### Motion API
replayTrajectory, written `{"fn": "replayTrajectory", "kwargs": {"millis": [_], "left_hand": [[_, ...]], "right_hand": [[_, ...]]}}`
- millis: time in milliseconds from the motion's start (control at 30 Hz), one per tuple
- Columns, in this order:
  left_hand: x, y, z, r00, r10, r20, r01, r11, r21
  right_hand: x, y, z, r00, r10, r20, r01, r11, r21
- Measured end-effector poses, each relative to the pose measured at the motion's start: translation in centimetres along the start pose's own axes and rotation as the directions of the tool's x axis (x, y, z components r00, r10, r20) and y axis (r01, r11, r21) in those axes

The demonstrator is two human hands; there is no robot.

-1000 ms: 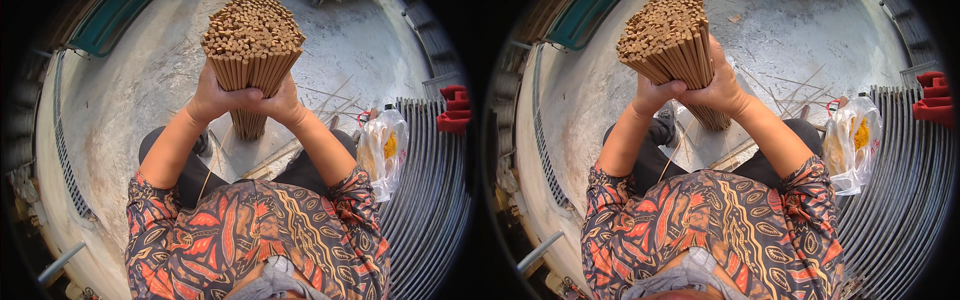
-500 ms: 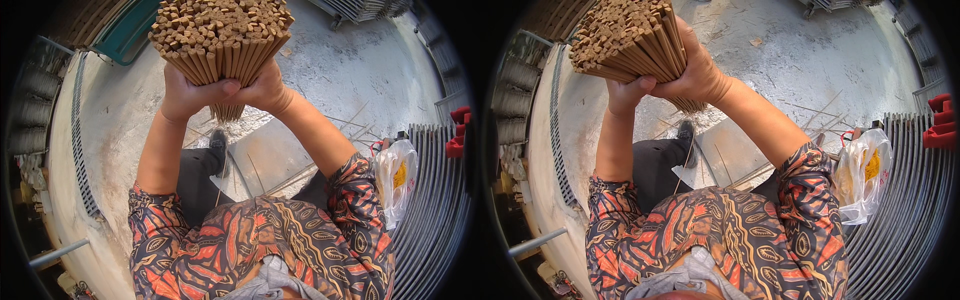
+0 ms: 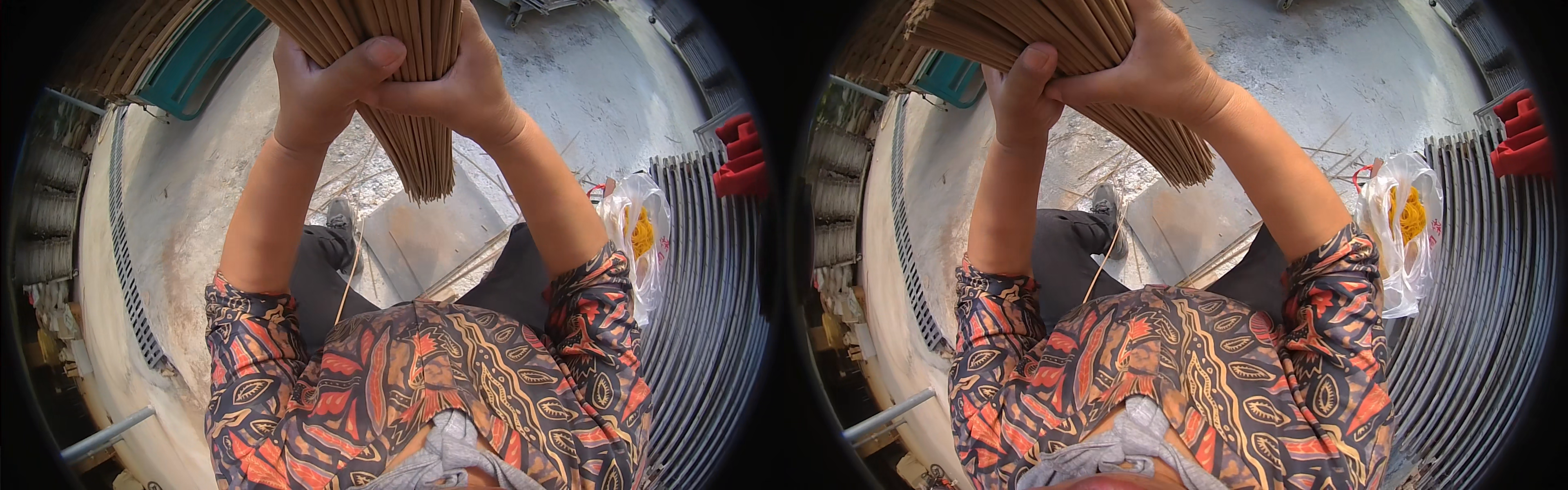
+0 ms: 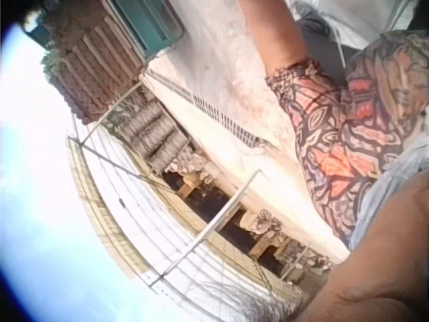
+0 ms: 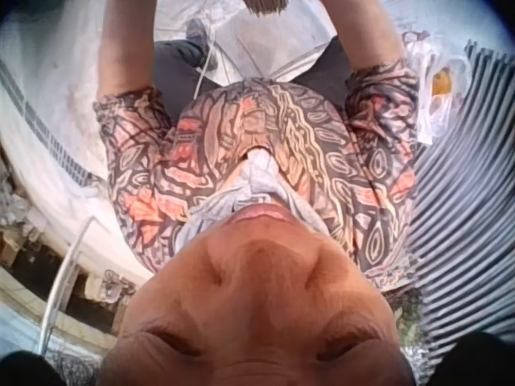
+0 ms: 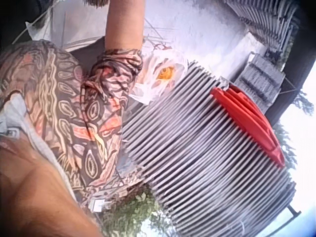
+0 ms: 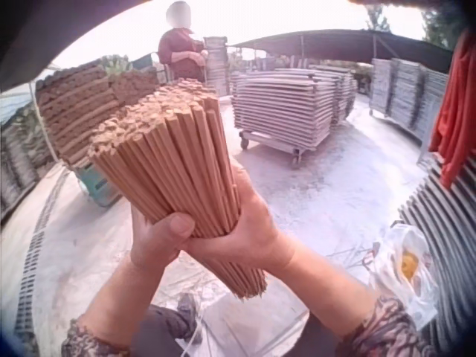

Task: The person gathers bundles of thin wooden sticks, aligns them, and secures them with rubber bands. The person then places the finished bundles onto a nearby cart and retrieves new sticks from a metal tray to repeat the process.

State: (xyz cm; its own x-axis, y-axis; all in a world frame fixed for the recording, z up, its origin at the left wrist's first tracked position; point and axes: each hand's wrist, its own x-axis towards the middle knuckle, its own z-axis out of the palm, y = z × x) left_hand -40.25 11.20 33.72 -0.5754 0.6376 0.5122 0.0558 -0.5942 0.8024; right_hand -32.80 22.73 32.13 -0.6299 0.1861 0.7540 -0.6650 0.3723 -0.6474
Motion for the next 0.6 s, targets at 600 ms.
{"fn": "replayTrajectory", "kwargs": {"millis": [600], "left_hand": [[-8.8, -4.0, 1.8, 0.898, -0.413, 0.154, 0.405, 0.911, 0.081]], "right_hand": [[-12.9, -3.6, -1.8, 0.721, 0.691, 0.05, -0.69, 0.708, 0.153]]}}
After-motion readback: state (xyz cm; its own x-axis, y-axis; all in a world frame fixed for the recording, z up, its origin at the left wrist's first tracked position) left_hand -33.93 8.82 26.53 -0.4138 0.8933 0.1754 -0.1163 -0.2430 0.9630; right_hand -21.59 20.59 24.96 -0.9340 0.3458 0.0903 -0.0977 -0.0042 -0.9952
